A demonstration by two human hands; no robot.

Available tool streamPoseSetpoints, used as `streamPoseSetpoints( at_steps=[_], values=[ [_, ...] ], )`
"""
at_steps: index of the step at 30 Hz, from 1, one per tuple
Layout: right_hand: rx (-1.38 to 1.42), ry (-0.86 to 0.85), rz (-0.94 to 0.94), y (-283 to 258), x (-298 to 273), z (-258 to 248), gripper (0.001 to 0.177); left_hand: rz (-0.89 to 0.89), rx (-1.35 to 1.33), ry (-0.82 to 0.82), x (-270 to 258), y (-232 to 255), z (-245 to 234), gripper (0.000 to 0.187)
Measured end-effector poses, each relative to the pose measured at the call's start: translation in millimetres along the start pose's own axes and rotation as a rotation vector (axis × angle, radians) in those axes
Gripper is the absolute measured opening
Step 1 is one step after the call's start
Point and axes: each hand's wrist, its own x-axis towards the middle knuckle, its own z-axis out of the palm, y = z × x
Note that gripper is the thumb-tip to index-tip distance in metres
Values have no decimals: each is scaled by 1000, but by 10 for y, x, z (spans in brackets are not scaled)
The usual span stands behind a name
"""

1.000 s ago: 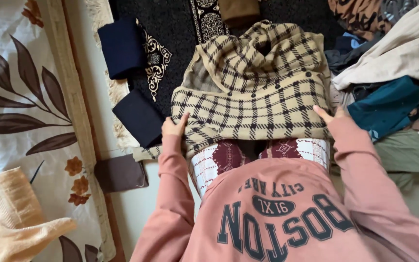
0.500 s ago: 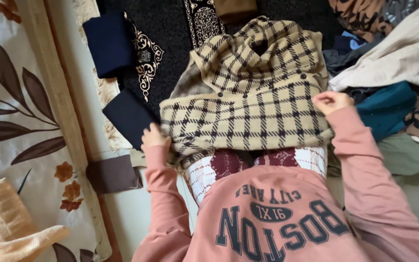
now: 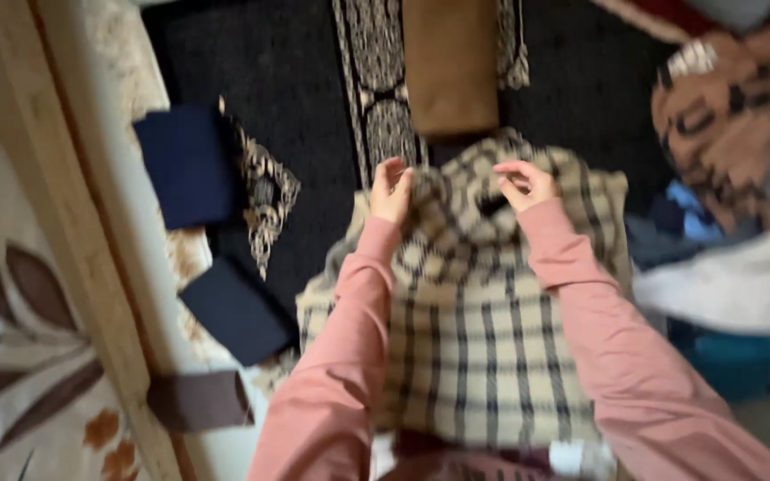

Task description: The person sits on a rug and folds a plaid shirt by hand, smoothing and aligning the fabric into a compact rectangle. They then fold a brown cloth item and place it on top of the folded shirt.

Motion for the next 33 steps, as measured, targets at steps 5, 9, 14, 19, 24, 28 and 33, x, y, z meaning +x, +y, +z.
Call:
streamPoseSetpoints(
  at_steps=[5,9,14,19,24,28,33],
  values=[
    [-11,232,69,510,1272,103,38,-110,121,90,1197,-76,516,63],
    [369,252,235,584,1914,234,47,-162,452,88,1377,319,739,68],
    [282,131,587,-264,2049,425,66,-176,307,90,1362,619,816,68],
    [281,-37,514,-934,1871,739,84,-219,5,24,1352,633,556,54],
    [297,-188,383,-1010,1771,1294,78,-190,-373,40,1013,825,-118,64],
    [339,-338,459,-1338,1645,2157,75,-91,-361,117,654,875,-1135,56],
    [555,-617,544,-1729,1350,3569,80,-22,-298,392,16,1019,-2537,59]
  ],
)
